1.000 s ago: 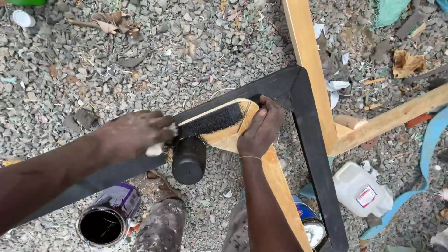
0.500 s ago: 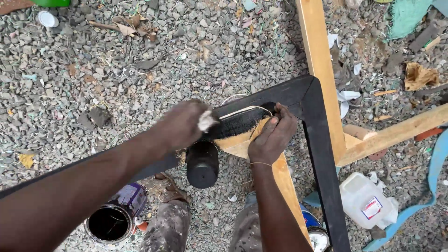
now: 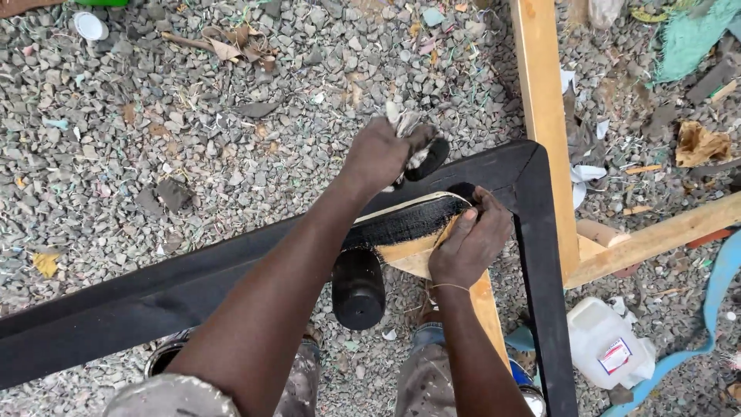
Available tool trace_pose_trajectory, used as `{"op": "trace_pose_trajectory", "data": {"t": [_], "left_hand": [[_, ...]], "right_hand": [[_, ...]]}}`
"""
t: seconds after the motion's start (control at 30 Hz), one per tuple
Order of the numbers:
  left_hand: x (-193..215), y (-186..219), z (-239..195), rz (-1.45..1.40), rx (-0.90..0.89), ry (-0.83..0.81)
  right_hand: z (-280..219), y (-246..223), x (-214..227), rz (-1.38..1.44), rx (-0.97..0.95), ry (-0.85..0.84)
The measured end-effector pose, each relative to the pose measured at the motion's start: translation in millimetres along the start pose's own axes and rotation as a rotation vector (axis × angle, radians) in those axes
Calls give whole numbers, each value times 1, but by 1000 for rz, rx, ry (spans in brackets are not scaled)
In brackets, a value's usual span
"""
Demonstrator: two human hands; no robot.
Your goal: The person paints a wooden frame black using a paintbrush and a cloth. They repeatedly dip the brush into a paint can and apply the paint to the frame's surface, using the cloth to smooth the finish and clean edges.
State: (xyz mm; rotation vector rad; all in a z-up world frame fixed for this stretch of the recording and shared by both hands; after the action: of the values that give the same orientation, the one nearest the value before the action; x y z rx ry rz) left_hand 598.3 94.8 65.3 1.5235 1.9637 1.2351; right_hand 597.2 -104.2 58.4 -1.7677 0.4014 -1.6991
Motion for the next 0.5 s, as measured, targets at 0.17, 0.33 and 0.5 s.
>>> {"op": "trace_pose_trajectory", "data": {"t": [0.17, 0.33, 0.5], "left_hand": [[11, -73, -17, -263, 276, 171], [31, -108, -26, -407, 282, 365], [47, -82, -75, -397, 312, 314]], "right_hand": [[2, -15, 6, -47, 28, -24], [30, 3, 12, 98, -31, -273], [98, -28, 4, 226, -208, -968]]}}
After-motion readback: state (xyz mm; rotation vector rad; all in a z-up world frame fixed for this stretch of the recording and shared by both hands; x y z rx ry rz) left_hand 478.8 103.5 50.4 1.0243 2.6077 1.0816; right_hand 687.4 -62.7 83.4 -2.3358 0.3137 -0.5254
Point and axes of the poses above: each hand's wrist, its own z-axis towards the middle knuckle, its own x-axis out of the back of the hand, y = z × x, the point moved 1 cm from there along z, towards the middle knuckle, and after that the axes turned 10 degrees about -x, right-handed, at the moved point
